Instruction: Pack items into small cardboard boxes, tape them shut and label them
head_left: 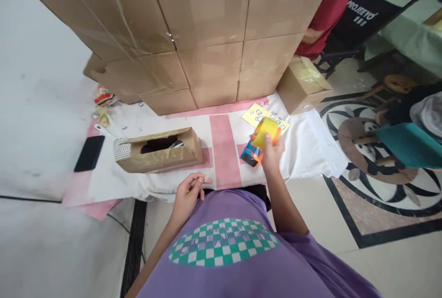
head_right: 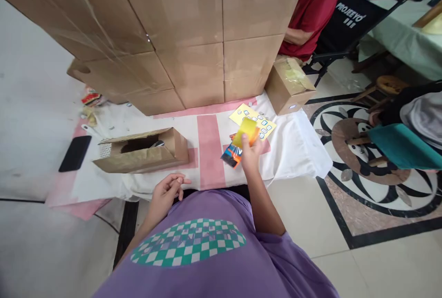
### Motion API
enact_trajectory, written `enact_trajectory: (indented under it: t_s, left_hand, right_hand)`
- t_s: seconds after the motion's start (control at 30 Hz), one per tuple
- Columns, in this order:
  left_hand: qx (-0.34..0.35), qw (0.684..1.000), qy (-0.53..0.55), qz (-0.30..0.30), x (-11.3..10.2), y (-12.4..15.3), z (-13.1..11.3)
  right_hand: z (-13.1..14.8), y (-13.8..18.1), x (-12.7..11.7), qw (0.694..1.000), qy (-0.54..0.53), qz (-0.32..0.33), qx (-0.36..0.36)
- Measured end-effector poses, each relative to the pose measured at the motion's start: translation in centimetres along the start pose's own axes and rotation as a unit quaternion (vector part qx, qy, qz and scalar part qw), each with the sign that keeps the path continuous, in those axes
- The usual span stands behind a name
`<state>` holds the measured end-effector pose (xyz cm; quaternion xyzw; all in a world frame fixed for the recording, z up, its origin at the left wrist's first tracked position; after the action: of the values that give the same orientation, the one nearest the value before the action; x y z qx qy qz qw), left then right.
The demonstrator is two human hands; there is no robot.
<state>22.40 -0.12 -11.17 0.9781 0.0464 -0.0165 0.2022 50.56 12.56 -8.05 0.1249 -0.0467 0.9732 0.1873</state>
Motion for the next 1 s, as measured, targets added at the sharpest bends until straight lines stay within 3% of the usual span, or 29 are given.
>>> enact_trajectory:
  t_s: [0.1,0.2,0.33,0.4,0.43,0.5,0.6,0.7,0.87,1.0]
  left_hand:
    - [0.021,1.000,0.012,0.002,-0.1,-0.1,-1.5]
    - [0.039,0.999,0.016,-0.015,-0.6,0.0,-2.3]
    - [0.043,0.998,0.029,-0.035,-0.7,0.5,-2.1]
    - [0.040,0.998,0.029,-0.035,-0.6,0.8,-1.9]
    - [0.039,0.998,0.026,-0.031,-0.6,0.9,-1.8]
    - [0.042,0.999,0.013,-0.016,-0.5,1.1,-1.8]
    - [0.055,0.998,-0.018,0.014,-0.3,1.4,-2.0]
    - [0.067,0.997,-0.040,0.028,-0.2,1.7,-2.3]
    - [0.070,0.989,-0.132,0.017,-0.8,2.4,-2.7]
    - [0.072,0.968,-0.236,0.034,-0.8,3.0,-3.5]
  right_hand:
    - [-5.8,0.3,3.3,0.991,0.054,0.116,0.030]
    - [-7.9,0.2,3.6,0.973,0.146,0.177,0.008]
    - [-4.6,0.1,0.7,0.901,0.387,0.177,-0.086]
    - [-1.5,1.1,0.0,0.883,0.427,0.152,-0.123]
    - [-0.1,2.0,0.5,0.885,0.414,0.162,-0.137]
    - [1.7,4.7,3.4,0.889,0.348,0.261,-0.143]
    - [2.4,9.1,9.4,0.844,0.263,0.451,-0.121]
    - [2.4,10.7,12.8,0.807,0.264,0.510,-0.137]
    - [3.6,10.8,13.7,0.732,0.322,0.565,-0.204]
    - [4.2,11.2,13.8,0.659,0.382,0.616,-0.203]
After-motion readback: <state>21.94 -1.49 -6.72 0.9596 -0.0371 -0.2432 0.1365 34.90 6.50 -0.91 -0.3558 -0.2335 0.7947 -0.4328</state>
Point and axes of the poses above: each hand's wrist, its own y-axis away from the middle knuckle, its own x-axis out of the palm, z = x × y, the point moved 7 cm from there along -y, towards the middle knuckle, and after that the axes turned 2 degrees about -x, right-handed, at the moved point
